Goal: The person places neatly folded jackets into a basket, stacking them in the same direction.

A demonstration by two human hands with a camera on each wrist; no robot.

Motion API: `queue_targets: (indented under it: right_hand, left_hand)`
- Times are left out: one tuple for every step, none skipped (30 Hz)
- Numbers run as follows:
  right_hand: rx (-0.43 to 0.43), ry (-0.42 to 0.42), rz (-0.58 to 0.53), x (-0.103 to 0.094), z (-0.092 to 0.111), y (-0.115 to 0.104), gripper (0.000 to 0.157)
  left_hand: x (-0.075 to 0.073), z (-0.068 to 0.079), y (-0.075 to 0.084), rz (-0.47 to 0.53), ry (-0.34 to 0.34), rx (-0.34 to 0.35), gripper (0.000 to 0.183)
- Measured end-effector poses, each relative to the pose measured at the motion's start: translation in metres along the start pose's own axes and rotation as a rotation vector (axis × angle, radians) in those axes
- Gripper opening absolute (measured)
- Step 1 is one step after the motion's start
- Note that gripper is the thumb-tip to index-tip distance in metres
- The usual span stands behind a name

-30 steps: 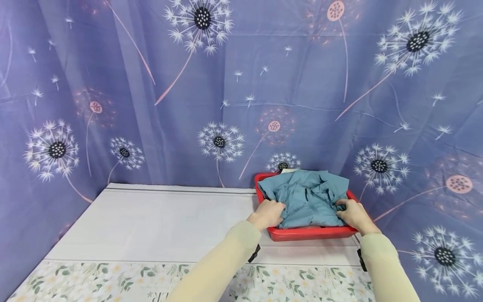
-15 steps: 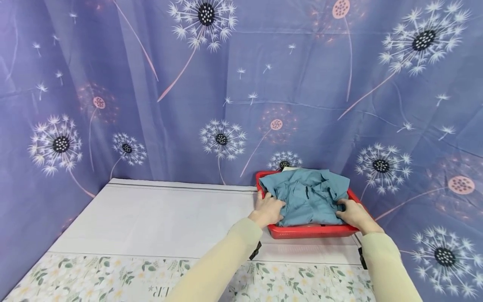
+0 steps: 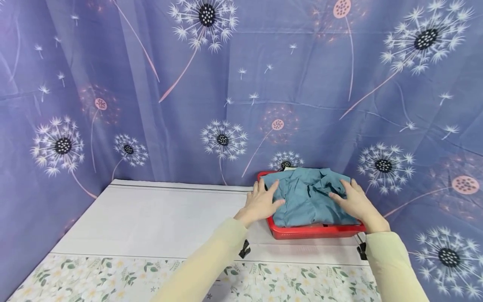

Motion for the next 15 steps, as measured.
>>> queue_targets:
  right_hand:
    - [-0.001, 0.009, -0.010, -0.002, -0.001, -0.008, 0.084]
    - [-0.008, 0.022, -0.017, -0.003, -0.003, -0.017, 0.082]
    - [-0.014, 0.034, -0.024, -0.004, -0.005, -0.026, 0.081]
    - [-0.028, 0.052, -0.029, -0.005, -0.007, -0.036, 0.079]
    - [-0.038, 0.072, -0.038, -0.005, -0.009, -0.046, 0.078]
    - [-0.048, 0.092, -0.049, -0.005, -0.011, -0.055, 0.076]
    - [-0.057, 0.116, -0.052, -0.004, -0.013, -0.064, 0.075]
    - [-0.070, 0.143, -0.055, -0.003, -0.015, -0.073, 0.074]
    - [-0.078, 0.168, -0.056, -0.002, -0.017, -0.082, 0.073]
    - [-0.088, 0.194, -0.056, -0.001, -0.020, -0.091, 0.072]
    - [-0.093, 0.219, -0.047, 0.001, -0.022, -0.100, 0.071]
    - [-0.097, 0.244, -0.037, 0.004, -0.024, -0.108, 0.070]
    - [-0.098, 0.270, -0.019, 0.007, -0.025, -0.115, 0.070]
    - [-0.098, 0.290, -0.007, 0.010, -0.027, -0.123, 0.069]
    - [-0.093, 0.305, 0.007, 0.014, -0.029, -0.130, 0.068]
  left_hand:
    - [-0.005, 0.000, -0.004, 0.031, 0.002, 0.008, 0.066]
    - [-0.011, 0.000, -0.008, 0.050, 0.010, 0.018, 0.066]
    - [-0.017, 0.000, -0.013, 0.062, 0.022, 0.027, 0.066]
    - [-0.023, 0.000, -0.019, 0.073, 0.037, 0.039, 0.065]
    - [-0.028, 0.000, -0.026, 0.082, 0.046, 0.046, 0.065]
    - [-0.033, 0.000, -0.034, 0.084, 0.059, 0.050, 0.065]
    - [-0.038, 0.000, -0.043, 0.084, 0.068, 0.048, 0.065]
    - [-0.042, 0.001, -0.052, 0.078, 0.082, 0.046, 0.066]
    - [-0.046, 0.001, -0.061, 0.072, 0.093, 0.042, 0.066]
    - [-0.050, 0.001, -0.071, 0.066, 0.102, 0.036, 0.066]
    - [-0.053, 0.002, -0.080, 0.057, 0.112, 0.028, 0.066]
    - [-0.056, 0.004, -0.090, 0.045, 0.123, 0.023, 0.066]
    - [-0.060, 0.005, -0.100, 0.035, 0.134, 0.020, 0.064]
    - [-0.063, 0.007, -0.109, 0.025, 0.152, 0.018, 0.063]
    - [-0.065, 0.009, -0.118, 0.014, 0.169, 0.017, 0.062]
Point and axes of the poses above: each hand's wrist, its own z-axis away from the middle knuckle, its own x-axis out of the palm, y = z × x, the point moved 8 cm from there along -z, towards the middle knuckle, and after that the axes turned 12 degrees about -x, right-handed, at the moved point
